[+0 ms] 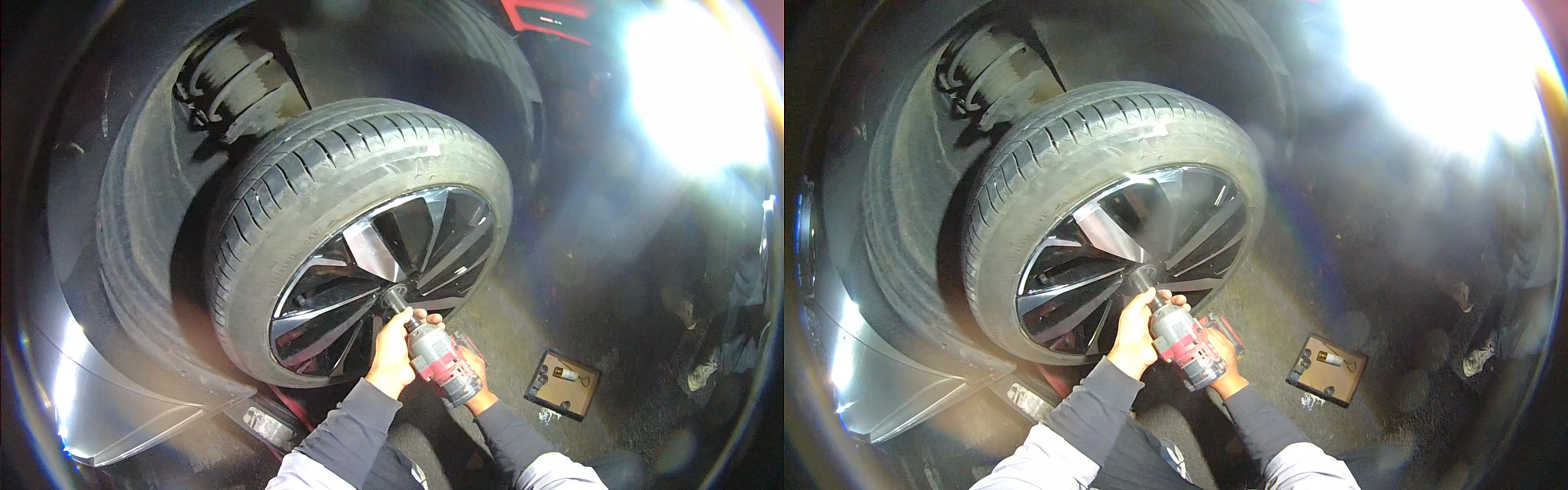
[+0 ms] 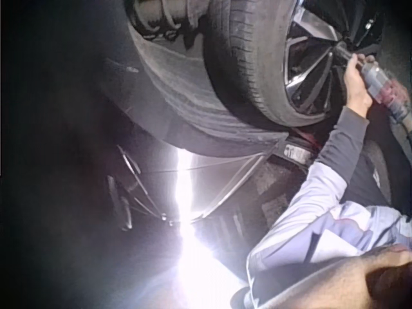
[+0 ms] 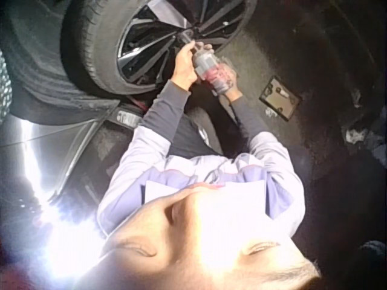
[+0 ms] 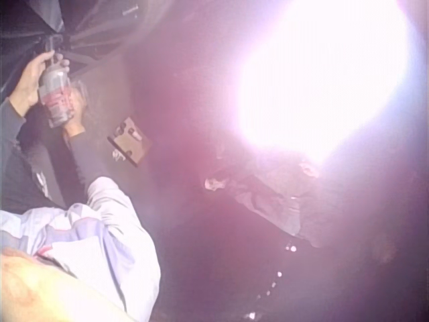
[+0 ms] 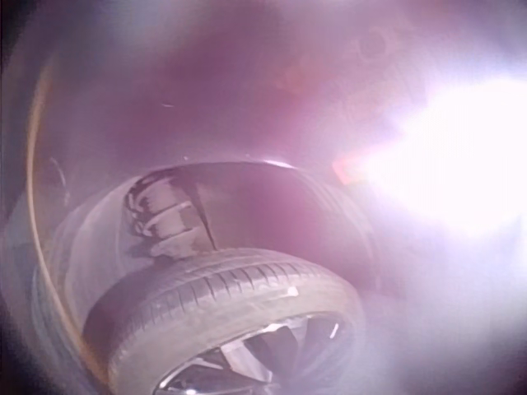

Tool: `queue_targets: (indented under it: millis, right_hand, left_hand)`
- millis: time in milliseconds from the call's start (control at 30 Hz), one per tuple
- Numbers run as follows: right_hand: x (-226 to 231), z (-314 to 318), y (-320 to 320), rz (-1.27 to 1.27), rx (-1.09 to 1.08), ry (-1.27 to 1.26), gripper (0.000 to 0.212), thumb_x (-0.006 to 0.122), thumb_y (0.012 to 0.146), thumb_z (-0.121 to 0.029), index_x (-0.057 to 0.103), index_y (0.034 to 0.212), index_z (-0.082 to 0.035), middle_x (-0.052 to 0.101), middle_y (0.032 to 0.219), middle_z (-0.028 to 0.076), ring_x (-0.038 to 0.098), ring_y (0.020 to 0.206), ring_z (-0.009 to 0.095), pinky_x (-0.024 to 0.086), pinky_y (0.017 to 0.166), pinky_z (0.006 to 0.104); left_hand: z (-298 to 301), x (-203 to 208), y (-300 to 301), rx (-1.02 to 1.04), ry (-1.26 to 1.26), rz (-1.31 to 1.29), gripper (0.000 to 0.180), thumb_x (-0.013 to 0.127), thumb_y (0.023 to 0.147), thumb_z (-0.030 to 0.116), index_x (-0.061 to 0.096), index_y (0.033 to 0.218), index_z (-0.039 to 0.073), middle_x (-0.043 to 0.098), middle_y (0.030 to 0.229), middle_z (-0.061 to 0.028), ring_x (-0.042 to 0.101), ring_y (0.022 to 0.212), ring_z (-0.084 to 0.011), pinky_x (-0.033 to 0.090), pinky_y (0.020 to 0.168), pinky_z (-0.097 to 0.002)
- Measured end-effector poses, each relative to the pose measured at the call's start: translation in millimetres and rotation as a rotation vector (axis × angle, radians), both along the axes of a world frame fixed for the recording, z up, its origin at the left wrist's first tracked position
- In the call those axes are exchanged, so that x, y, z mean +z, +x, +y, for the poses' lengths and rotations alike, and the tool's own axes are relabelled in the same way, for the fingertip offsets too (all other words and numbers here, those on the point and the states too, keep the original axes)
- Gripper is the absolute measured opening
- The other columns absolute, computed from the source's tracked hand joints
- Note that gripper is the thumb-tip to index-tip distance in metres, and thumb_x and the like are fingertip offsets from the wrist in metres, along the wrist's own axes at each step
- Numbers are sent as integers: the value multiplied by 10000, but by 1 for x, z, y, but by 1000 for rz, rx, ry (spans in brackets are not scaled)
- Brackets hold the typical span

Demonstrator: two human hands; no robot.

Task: The person removes a car wheel by loosening and removing lug nuts, lifts the wheel off the hub, and sets it aside. They then mount a replacement wheel, insert and tighten the lug nuts with an impact wrench, and finish by hand-tightening the center cap.

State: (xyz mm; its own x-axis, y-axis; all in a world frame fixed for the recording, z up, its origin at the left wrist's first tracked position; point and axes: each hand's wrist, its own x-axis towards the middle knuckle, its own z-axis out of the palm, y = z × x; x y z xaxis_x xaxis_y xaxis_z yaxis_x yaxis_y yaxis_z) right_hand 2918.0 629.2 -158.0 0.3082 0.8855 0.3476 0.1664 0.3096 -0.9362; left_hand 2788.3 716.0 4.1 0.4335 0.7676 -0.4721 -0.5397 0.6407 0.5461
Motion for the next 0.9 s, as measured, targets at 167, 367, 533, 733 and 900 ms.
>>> queue_targets:
  millis: [167,367,533,733,900]
  right_hand:
    - [29,1,7,-232,4,92,381,795,763,-185,695,1103,-44,699,953,136,686,879,341,546,783,424]
    - [47,6,3,-249,6,20,383,793,763,-175,695,1109,-44,700,960,127,683,903,336,546,810,420]
    - [71,12,-4,-291,-9,30,291,794,838,-109,712,1112,-52,718,1001,57,697,895,183,553,796,311]
    - [96,10,-14,-201,67,-30,423,842,769,-125,711,1166,-62,751,1057,91,721,954,214,559,857,324]
    - [92,11,-24,-831,-132,69,422,815,822,-199,704,1215,-90,743,1155,101,712,1074,247,548,949,348]
  left_hand:
    - [4,6,-4,11,13,-17,272,552,1022,333,602,1063,69,711,1069,-190,702,1002,-329,574,902,-498]
    - [12,10,-11,-23,86,-29,291,531,1026,345,608,1083,70,714,1123,-209,706,1027,-329,573,911,-500]
    - [19,17,-14,-25,98,-45,343,499,1039,363,619,1137,57,711,1174,-221,706,1039,-325,573,918,-484]
    - [21,23,-14,11,141,-41,396,426,1089,388,618,1165,50,720,1168,-201,697,1048,-310,562,929,-458]
    - [19,22,-4,62,101,-111,436,460,1069,461,625,1075,58,720,1010,-185,704,927,-331,580,838,-468]
